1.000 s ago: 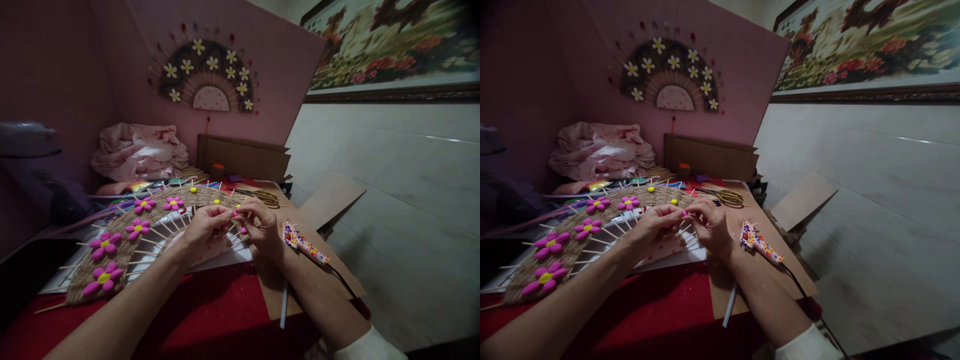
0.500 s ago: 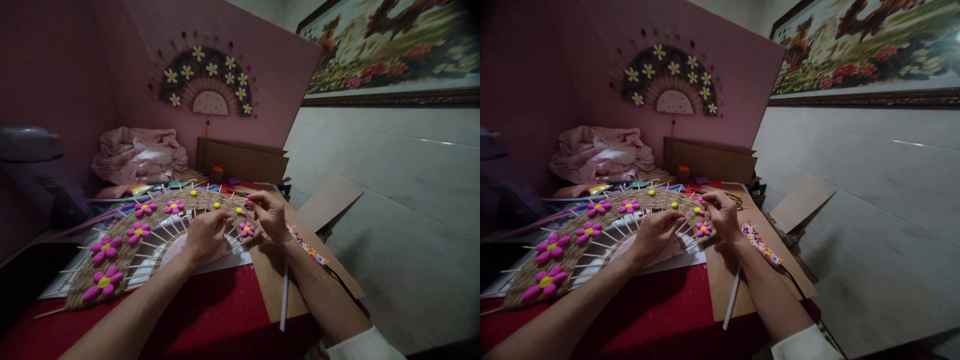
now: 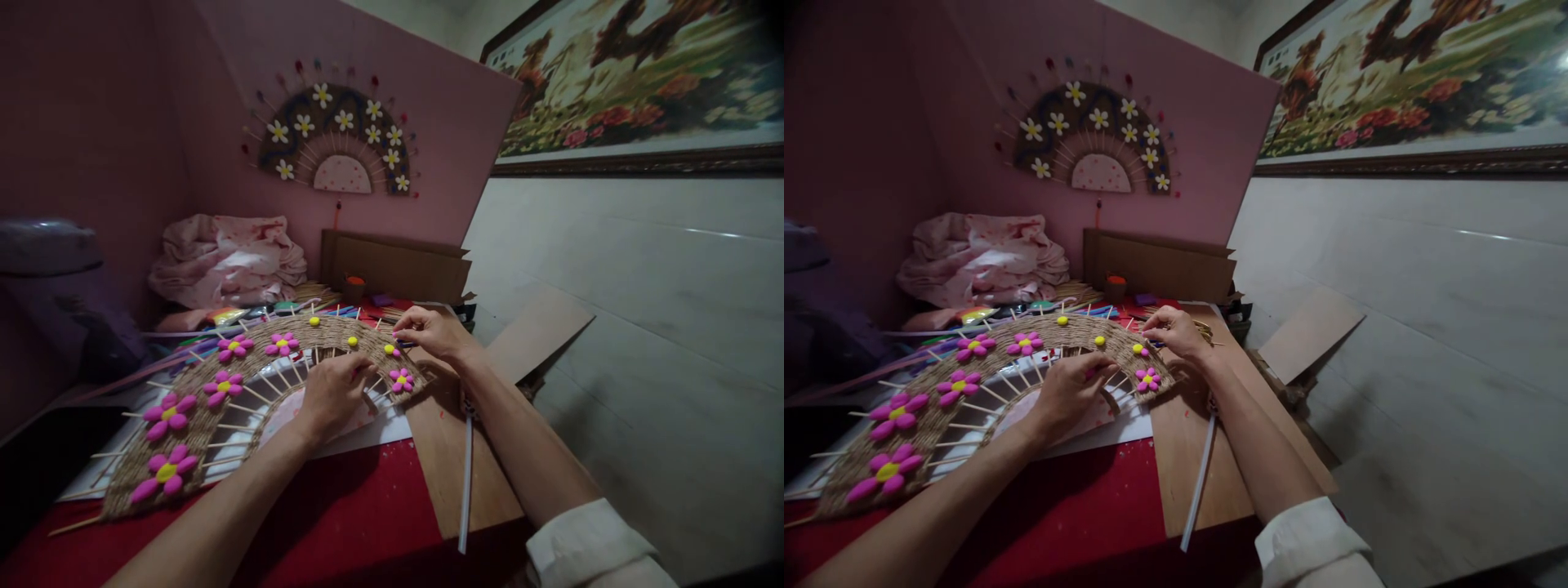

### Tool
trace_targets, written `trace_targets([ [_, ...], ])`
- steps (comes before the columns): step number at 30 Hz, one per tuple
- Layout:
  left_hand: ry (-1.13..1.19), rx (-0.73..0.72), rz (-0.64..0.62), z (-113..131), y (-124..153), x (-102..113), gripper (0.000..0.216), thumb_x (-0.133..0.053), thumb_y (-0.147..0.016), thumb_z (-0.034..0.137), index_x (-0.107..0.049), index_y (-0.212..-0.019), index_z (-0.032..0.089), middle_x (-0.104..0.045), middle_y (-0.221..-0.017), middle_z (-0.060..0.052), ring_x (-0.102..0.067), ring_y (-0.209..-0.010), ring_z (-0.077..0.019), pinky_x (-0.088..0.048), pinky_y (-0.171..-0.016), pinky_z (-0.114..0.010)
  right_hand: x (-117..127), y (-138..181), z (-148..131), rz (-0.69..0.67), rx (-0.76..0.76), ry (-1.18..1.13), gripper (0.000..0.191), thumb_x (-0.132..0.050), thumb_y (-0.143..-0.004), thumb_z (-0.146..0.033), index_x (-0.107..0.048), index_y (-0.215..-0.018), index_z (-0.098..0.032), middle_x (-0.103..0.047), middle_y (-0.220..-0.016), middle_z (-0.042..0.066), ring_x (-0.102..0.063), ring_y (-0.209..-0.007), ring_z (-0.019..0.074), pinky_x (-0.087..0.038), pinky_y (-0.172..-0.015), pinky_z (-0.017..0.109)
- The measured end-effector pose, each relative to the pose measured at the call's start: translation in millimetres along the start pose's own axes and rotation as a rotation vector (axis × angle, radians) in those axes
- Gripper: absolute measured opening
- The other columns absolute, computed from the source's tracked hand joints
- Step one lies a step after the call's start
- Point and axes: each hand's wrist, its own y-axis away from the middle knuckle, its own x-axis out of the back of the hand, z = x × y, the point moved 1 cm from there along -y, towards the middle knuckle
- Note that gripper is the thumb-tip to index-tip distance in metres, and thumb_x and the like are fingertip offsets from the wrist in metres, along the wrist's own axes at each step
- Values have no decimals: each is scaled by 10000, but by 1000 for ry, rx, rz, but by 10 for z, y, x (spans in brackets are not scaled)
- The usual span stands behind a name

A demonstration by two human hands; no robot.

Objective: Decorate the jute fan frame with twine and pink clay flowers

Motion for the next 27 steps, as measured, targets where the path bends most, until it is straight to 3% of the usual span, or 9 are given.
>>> trace_targets([
  [6, -12, 6, -16, -1, 6, -5, 194, -516, -838, 279, -671, -755, 195, -671, -678, -22, -552, -599, -128, -348, -584, -252, -128, 45, 276, 25, 24, -104, 60, -691, -702, -236, -674, -668, -191, -596, -774, 13, -548, -793, 150, -420, -774, 311],
  [23, -18, 23, -26, 24, -3, 2, 192, -514, -832, 268, -683, -781, 194, -683, -698, -32, -563, -607, -136, -352, -589, -253, -187, 80, 219, 42, 48, -154, 43, -717, -691, -231, -704, -681, -191, -569, -804, 15, -527, -830, 147, -407, -782, 312],
  [27, -9, 17, -33, 9, -11, -7, 205, -508, -837, 280, -683, -778, 191, -685, -700, -35, -561, -605, -136, -354, -585, -255, -169, 93, 246, 31, 45, -193, 74, -689, -728, -249, -729, -775, -209, -573, -858, 23, -533, -861, 145, -424, -807, 325],
])
